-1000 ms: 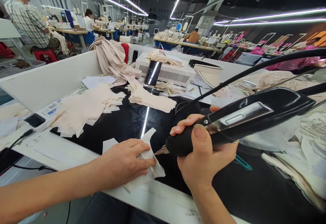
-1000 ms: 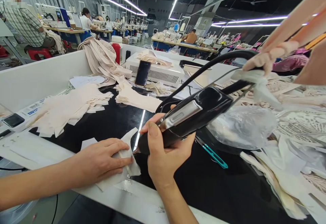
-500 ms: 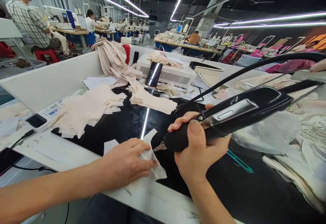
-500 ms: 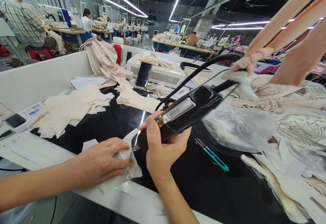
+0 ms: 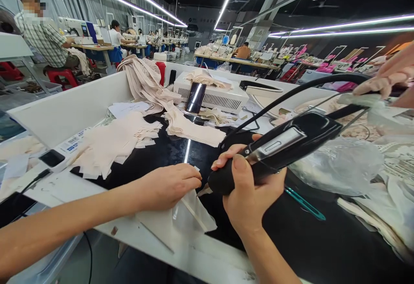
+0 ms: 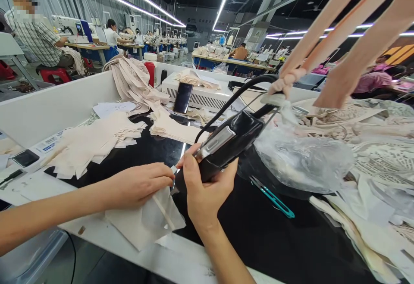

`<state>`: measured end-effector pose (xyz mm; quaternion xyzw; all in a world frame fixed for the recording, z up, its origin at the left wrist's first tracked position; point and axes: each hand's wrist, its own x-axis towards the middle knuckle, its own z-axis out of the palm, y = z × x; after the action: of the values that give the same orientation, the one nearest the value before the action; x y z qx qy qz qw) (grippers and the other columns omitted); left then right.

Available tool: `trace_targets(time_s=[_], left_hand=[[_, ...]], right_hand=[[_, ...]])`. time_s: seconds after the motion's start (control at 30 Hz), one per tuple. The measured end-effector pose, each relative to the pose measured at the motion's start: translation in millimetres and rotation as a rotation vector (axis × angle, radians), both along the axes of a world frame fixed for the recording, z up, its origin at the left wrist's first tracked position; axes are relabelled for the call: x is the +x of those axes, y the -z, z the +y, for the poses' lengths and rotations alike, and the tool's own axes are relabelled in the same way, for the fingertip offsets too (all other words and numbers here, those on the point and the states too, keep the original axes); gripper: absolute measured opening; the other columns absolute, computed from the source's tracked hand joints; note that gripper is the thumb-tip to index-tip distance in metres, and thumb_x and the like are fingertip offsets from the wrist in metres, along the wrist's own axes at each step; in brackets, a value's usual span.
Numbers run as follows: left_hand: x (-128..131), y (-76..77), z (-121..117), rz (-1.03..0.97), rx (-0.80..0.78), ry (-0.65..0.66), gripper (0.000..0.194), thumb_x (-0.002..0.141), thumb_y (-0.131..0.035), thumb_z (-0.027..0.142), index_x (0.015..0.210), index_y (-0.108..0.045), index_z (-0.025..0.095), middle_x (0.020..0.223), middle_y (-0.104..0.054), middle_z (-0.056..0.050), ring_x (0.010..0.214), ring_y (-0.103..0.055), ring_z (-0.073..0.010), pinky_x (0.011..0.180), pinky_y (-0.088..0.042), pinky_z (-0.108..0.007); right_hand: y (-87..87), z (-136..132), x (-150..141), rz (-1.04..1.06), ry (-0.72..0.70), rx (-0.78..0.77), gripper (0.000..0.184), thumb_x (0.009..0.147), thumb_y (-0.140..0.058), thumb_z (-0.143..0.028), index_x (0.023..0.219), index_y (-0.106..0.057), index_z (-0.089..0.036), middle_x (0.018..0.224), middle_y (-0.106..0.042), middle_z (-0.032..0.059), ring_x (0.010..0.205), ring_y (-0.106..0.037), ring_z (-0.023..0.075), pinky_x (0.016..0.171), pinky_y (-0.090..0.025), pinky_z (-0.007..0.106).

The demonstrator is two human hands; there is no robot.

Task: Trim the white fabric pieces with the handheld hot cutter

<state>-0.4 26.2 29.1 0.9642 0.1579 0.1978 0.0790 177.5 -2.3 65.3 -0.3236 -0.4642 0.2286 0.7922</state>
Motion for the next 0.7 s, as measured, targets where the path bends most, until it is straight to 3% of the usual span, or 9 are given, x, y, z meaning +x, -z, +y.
trace_targets(time_s=[0.1,0.2,0.43,0.7], left_hand=[[1,2.2,20,0.066,-0.071,0.054,0.042,0.093,-0.054,-0.005,0.128,-0.069,0.012,0.127,-0.075,-0.014,0.122,-0.072,-0.0256,0.108,-0.061,-0.036],[-3,6.7,27,0.080,-0.113,0.055,0.042,0.095,-0.051,-0.006,0.125,-0.073,0.015,0.124,-0.076,-0.012,0.117,-0.073,-0.0242,0.105,-0.061,-0.035],[-24,6.8,26,0.041,-0.172,0.060,0.044,0.100,-0.047,-0.004,0.124,-0.075,0.018,0.129,-0.075,-0.010,0.119,-0.073,-0.0210,0.107,-0.058,-0.029],[-29,9.0,25,0.001,-0.215,0.078,0.049,0.098,-0.045,-0.006,0.125,-0.075,0.020,0.134,-0.076,-0.008,0.122,-0.074,-0.0204,0.108,-0.057,-0.027]], right_hand=[[-0.2,0,-1,-0.002,-0.008,0.001,0.036,0.086,-0.092,-0.035,0.101,-0.060,-0.026,0.079,-0.074,-0.0074,0.054,-0.066,0.0118,0.054,-0.061,0.027],[-0.2,-1,-1,0.009,-0.016,0.003,0.036,0.085,-0.092,-0.036,0.101,-0.060,-0.026,0.079,-0.074,-0.0072,0.054,-0.067,0.0121,0.053,-0.060,0.026],[0.3,-1,-2,0.004,-0.024,0.013,0.037,0.086,-0.092,-0.040,0.102,-0.061,-0.026,0.079,-0.075,-0.0067,0.054,-0.067,0.0116,0.053,-0.061,0.026],[-2.2,-1,1,-0.021,0.006,-0.024,0.043,0.084,-0.093,-0.045,0.107,-0.062,-0.026,0.076,-0.073,-0.0067,0.053,-0.066,0.0131,0.053,-0.059,0.029]])
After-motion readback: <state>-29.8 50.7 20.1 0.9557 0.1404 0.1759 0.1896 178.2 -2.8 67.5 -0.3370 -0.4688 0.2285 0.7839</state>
